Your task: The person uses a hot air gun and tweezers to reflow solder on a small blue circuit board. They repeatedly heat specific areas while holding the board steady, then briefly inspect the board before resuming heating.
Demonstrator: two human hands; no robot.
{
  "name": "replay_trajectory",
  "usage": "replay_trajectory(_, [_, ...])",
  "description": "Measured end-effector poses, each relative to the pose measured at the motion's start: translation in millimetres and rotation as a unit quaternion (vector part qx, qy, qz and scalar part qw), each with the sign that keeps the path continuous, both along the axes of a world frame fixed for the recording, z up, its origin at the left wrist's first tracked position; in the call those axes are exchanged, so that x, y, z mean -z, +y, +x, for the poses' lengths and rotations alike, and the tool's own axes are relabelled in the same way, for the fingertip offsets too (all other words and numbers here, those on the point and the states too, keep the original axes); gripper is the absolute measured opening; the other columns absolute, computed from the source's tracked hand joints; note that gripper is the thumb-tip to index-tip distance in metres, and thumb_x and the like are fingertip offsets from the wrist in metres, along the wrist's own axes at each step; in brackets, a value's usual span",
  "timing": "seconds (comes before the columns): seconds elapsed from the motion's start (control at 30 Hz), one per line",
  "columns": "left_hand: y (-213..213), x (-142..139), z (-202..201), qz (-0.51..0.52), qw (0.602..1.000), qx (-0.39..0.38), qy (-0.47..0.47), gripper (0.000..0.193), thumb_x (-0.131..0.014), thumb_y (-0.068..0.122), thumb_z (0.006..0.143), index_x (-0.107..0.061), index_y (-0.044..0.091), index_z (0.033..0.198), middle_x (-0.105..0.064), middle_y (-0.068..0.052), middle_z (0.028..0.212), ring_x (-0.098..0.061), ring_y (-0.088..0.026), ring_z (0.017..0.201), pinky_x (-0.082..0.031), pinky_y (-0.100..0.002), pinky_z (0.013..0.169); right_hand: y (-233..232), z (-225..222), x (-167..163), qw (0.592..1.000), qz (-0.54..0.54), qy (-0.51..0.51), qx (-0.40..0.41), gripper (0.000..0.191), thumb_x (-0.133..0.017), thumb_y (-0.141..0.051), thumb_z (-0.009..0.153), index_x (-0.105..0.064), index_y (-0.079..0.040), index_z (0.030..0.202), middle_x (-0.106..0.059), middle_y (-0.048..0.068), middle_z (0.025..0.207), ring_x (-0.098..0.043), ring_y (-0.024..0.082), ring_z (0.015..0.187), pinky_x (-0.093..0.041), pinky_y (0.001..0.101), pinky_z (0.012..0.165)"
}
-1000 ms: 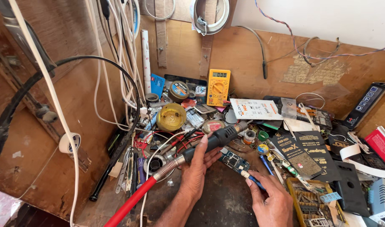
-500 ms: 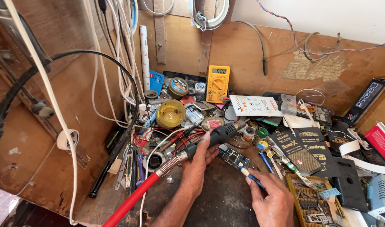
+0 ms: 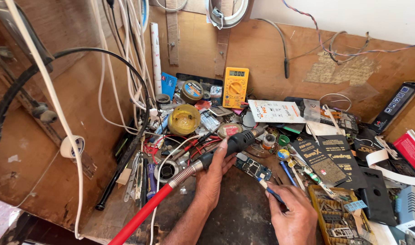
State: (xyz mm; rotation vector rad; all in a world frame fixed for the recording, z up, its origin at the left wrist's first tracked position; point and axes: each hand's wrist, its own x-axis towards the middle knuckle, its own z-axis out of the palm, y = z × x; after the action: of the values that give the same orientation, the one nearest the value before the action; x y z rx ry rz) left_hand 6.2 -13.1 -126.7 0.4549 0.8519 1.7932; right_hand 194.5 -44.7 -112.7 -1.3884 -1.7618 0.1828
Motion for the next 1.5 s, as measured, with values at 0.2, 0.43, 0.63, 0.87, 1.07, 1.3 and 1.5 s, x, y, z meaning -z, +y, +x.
replay_trajectory(0.2, [2.6,-0.2,3.6,-0.004,0.999,-0.014,0.029,0.062,-0.076,0.039,0.083,-0.063,0.001,0.132,-0.07,-0.013,0.126,-0.072,-0.025,0.112,-0.061,-0.04,0.098,-0.3,-0.1,3.9,0.999,0.01,-0.047,0.0,0.025,-0.082,-0.004,0.074,-0.081,-0.012,0.098,-0.075,0.005,0.096,-0.073,0.02,0.092,-0.057,0.0352,0.083])
replay_trajectory(0.43, [1.5,2.6,5.5,-0.002,0.998,-0.016,0.064,0.057,-0.075,0.037,0.086,-0.067,0.004,0.132,-0.07,-0.01,0.131,-0.07,-0.02,0.115,-0.061,-0.036,0.098,-6.0,4.3,3.0,0.995,0.092,-0.045,-0.014,0.025,-0.082,-0.003,0.074,-0.08,-0.011,0.098,-0.073,0.005,0.095,-0.071,0.02,0.092,-0.056,0.0337,0.084])
replay_trajectory(0.63, [1.7,2.7,6.8,0.012,0.997,-0.029,0.069,0.054,-0.074,0.034,0.087,-0.067,0.003,0.131,-0.069,-0.011,0.132,-0.069,-0.021,0.116,-0.061,-0.037,0.098,-5.5,1.0,2.2,0.994,0.098,-0.033,-0.03,0.023,-0.083,-0.002,0.074,-0.08,-0.009,0.096,-0.074,0.005,0.094,-0.072,0.02,0.09,-0.056,0.033,0.083])
replay_trajectory(0.87, [1.4,2.5,6.1,0.01,0.996,-0.013,0.09,0.054,-0.072,0.037,0.089,-0.068,0.004,0.131,-0.069,-0.01,0.131,-0.069,-0.02,0.116,-0.06,-0.034,0.099,-7.7,2.8,-1.0,0.998,0.067,-0.002,0.002,0.026,-0.083,-0.002,0.074,-0.08,-0.01,0.099,-0.073,0.006,0.093,-0.072,0.018,0.085,-0.057,0.0302,0.076])
replay_trajectory(1.07, [-0.8,1.0,5.3,0.001,0.996,0.003,0.093,0.054,-0.072,0.039,0.089,-0.07,0.006,0.132,-0.07,-0.01,0.131,-0.069,-0.018,0.117,-0.057,-0.033,0.101,-12.5,-0.5,-2.4,1.0,-0.006,0.01,0.016,0.026,-0.083,-0.001,0.074,-0.082,-0.011,0.098,-0.076,0.005,0.092,-0.075,0.016,0.086,-0.058,0.0302,0.076])
replay_trajectory(1.3, [-1.5,-1.6,6.0,0.001,0.994,0.006,0.108,0.052,-0.072,0.038,0.089,-0.071,0.006,0.13,-0.071,-0.01,0.129,-0.069,-0.017,0.114,-0.058,-0.033,0.1,-13.0,-2.8,-6.4,1.0,0.002,-0.006,-0.006,0.026,-0.084,-0.004,0.073,-0.081,-0.01,0.099,-0.077,0.006,0.092,-0.075,0.017,0.084,-0.057,0.0315,0.075])
replay_trajectory(1.5, [-4.2,-5.9,4.7,-0.006,0.991,-0.002,0.135,0.049,-0.073,0.037,0.089,-0.073,0.007,0.128,-0.073,-0.009,0.123,-0.07,-0.017,0.109,-0.058,-0.032,0.097,-9.5,2.3,-12.2,0.994,-0.089,-0.051,0.035,0.021,-0.079,-0.02,0.083,-0.081,-0.01,0.101,-0.076,0.011,0.083,-0.073,0.023,0.068,-0.056,0.0365,0.062])
